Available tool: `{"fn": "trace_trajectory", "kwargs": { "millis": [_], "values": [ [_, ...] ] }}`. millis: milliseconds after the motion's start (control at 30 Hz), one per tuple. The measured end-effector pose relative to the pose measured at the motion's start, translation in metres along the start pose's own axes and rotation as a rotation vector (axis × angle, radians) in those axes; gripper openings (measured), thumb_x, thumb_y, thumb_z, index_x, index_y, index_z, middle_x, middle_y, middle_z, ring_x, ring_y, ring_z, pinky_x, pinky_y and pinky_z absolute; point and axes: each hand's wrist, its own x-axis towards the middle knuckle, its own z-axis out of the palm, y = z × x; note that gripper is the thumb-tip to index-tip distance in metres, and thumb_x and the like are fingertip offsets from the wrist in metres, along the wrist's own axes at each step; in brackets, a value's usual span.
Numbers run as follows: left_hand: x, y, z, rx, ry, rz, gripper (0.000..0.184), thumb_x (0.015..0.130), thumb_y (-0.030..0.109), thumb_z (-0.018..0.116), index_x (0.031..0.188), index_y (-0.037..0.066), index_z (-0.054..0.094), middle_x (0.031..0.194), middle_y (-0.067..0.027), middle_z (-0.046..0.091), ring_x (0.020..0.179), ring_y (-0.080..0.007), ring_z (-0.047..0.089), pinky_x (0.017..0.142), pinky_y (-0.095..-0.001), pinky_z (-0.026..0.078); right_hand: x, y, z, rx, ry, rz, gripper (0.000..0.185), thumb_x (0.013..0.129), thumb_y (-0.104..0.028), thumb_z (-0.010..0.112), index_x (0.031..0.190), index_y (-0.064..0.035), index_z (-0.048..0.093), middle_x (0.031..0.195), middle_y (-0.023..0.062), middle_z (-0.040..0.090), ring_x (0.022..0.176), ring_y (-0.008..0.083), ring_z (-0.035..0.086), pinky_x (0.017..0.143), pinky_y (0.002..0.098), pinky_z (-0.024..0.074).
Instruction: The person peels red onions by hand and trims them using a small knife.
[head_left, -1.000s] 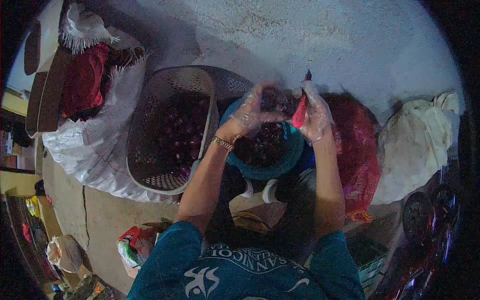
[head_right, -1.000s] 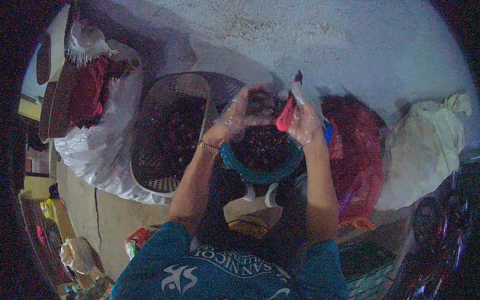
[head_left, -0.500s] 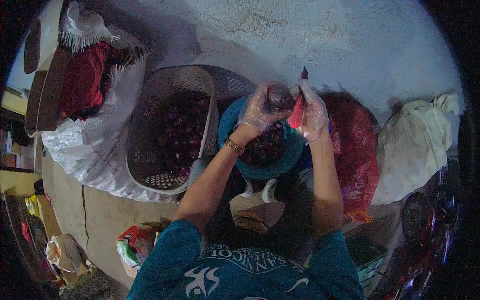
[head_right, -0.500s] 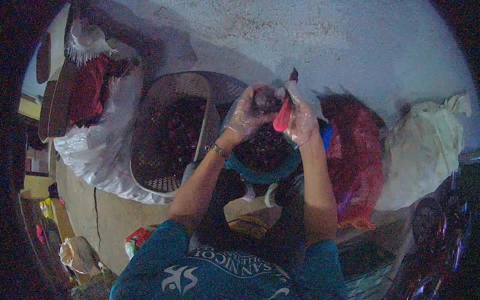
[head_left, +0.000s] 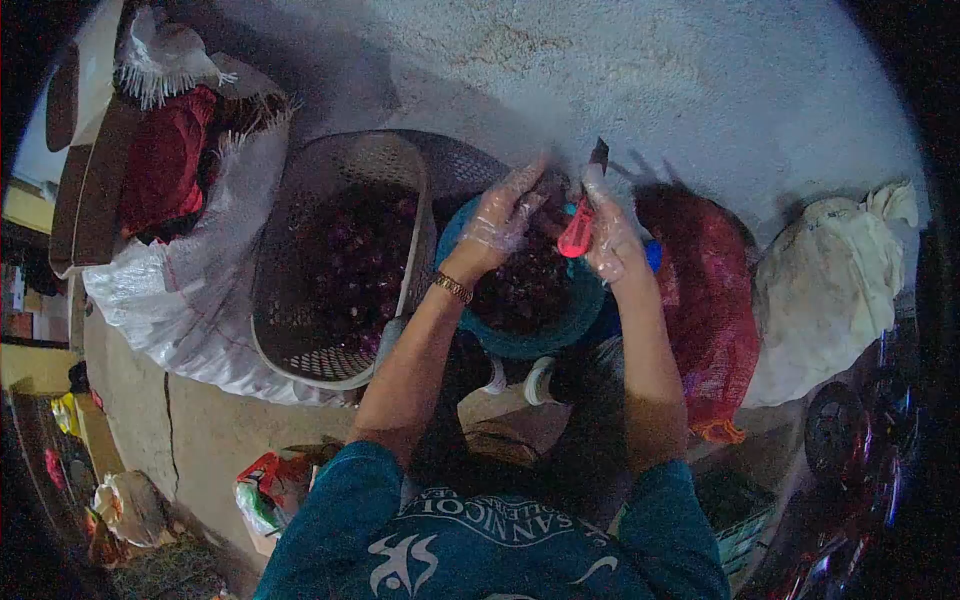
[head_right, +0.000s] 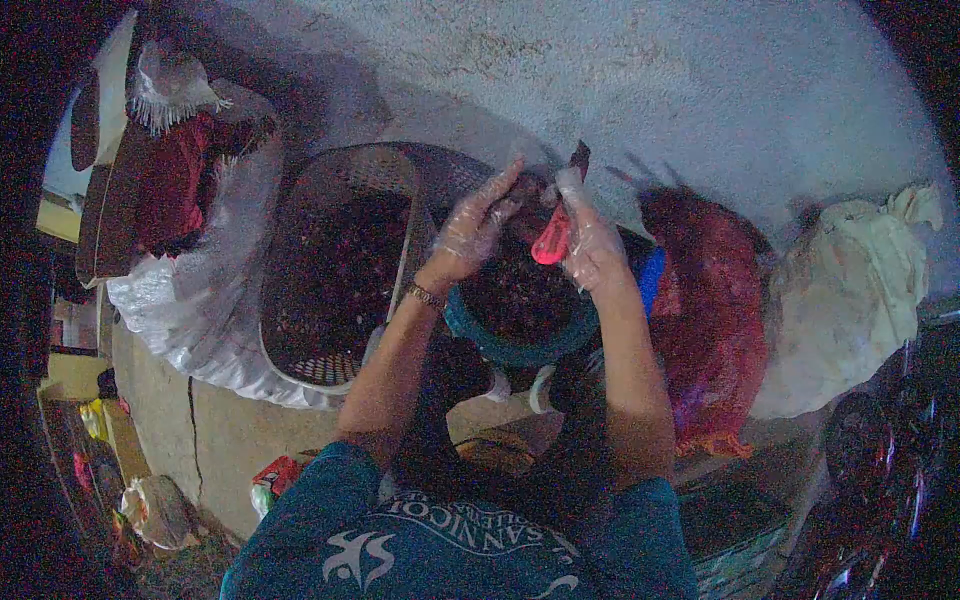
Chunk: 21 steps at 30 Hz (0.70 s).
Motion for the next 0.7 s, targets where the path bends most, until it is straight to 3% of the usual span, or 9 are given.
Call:
{"fn": "trace_trajectory", "kwargs": {
  "millis": [133, 200, 300, 433, 500, 533, 600, 700],
  "values": [
    [0.000, 0.004, -0.006, -0.106, 0.008, -0.062, 0.041, 0.090, 0.004, 0.051, 0.130, 0.003, 0.045, 0.127, -0.0123, 0.053, 0.120, -0.0221, 0.048, 0.103, -0.0333, 0.035, -0.003, 0.000, 0.003, 0.002, -0.077, 0.022, 0.030, 0.086, -0.034, 0.064, 0.100, -0.0085, 0.058, 0.090, 0.0034, 0.061, 0.085, 0.0176, 0.060, 0.078, 0.0356, 0.0515],
    [-0.001, -0.004, -0.003, -0.165, 0.089, -0.043, 0.027, 0.089, 0.002, 0.050, 0.117, 0.001, 0.052, 0.112, -0.0090, 0.058, 0.107, -0.0191, 0.054, 0.098, -0.0325, 0.039, -0.008, 0.000, 0.007, -0.115, -0.056, -0.004, 0.031, 0.086, -0.035, 0.064, 0.100, -0.0080, 0.058, 0.091, 0.0036, 0.061, 0.086, 0.0178, 0.060, 0.077, 0.0354, 0.0506],
    [-0.001, -0.014, 0.001, -0.300, 0.182, -0.121, 0.016, 0.088, -0.001, 0.050, 0.104, 0.002, 0.053, 0.102, -0.0060, 0.058, 0.097, -0.0164, 0.054, 0.092, -0.0320, 0.042, -0.010, 0.003, 0.012, -0.090, -0.073, -0.008, 0.033, 0.086, -0.038, 0.064, 0.098, -0.0079, 0.058, 0.090, 0.0034, 0.060, 0.085, 0.0173, 0.058, 0.074, 0.0338, 0.0494],
    [-0.001, -0.021, 0.001, -0.320, 0.340, -0.168, 0.019, 0.080, 0.003, 0.058, 0.099, 0.000, 0.057, 0.090, -0.0103, 0.062, 0.085, -0.0155, 0.056, 0.080, -0.0297, 0.045, -0.004, 0.013, 0.012, -0.079, -0.027, -0.027, 0.034, 0.087, -0.040, 0.062, 0.097, -0.0076, 0.057, 0.090, 0.0034, 0.059, 0.084, 0.0179, 0.057, 0.072, 0.0324, 0.0480],
    [0.001, -0.028, -0.001, -0.174, 0.399, -0.167, 0.019, 0.078, 0.006, 0.061, 0.096, 0.000, 0.059, 0.088, -0.0124, 0.064, 0.081, -0.0225, 0.060, 0.076, -0.0336, 0.047, -0.003, 0.018, 0.016, -0.012, 0.035, 0.028, 0.036, 0.087, -0.042, 0.061, 0.097, -0.0082, 0.056, 0.091, 0.0035, 0.058, 0.083, 0.0176, 0.056, 0.070, 0.0324, 0.0473],
    [0.000, -0.028, -0.003, -0.175, 0.399, -0.167, 0.019, 0.078, 0.006, 0.061, 0.096, 0.000, 0.059, 0.088, -0.0124, 0.064, 0.081, -0.0225, 0.060, 0.076, -0.0336, 0.047, -0.001, 0.021, 0.016, -0.012, 0.035, 0.029, 0.036, 0.087, -0.042, 0.061, 0.097, -0.0082, 0.056, 0.091, 0.0035, 0.058, 0.083, 0.0176, 0.056, 0.070, 0.0324, 0.0473],
    [0.000, -0.024, -0.008, 0.235, 0.352, -0.105, 0.020, 0.080, 0.003, 0.061, 0.099, 0.001, 0.058, 0.090, -0.0110, 0.063, 0.085, -0.0221, 0.061, 0.079, -0.0335, 0.048, 0.002, 0.028, 0.015, -0.008, 0.035, 0.018, 0.040, 0.087, -0.048, 0.059, 0.098, -0.0092, 0.056, 0.091, 0.0035, 0.057, 0.082, 0.0180, 0.055, 0.069, 0.0331, 0.0470],
    [0.000, -0.013, -0.009, 0.367, 0.321, -0.180, 0.023, 0.079, 0.007, 0.062, 0.101, 0.000, 0.058, 0.091, -0.0146, 0.064, 0.084, -0.0256, 0.062, 0.077, -0.0347, 0.048, 0.001, 0.029, 0.016, -0.035, 0.026, 0.022, 0.045, 0.086, -0.052, 0.056, 0.099, -0.0096, 0.056, 0.090, 0.0033, 0.056, 0.081, 0.0171, 0.056, 0.069, 0.0328, 0.0474]
  ]
}}
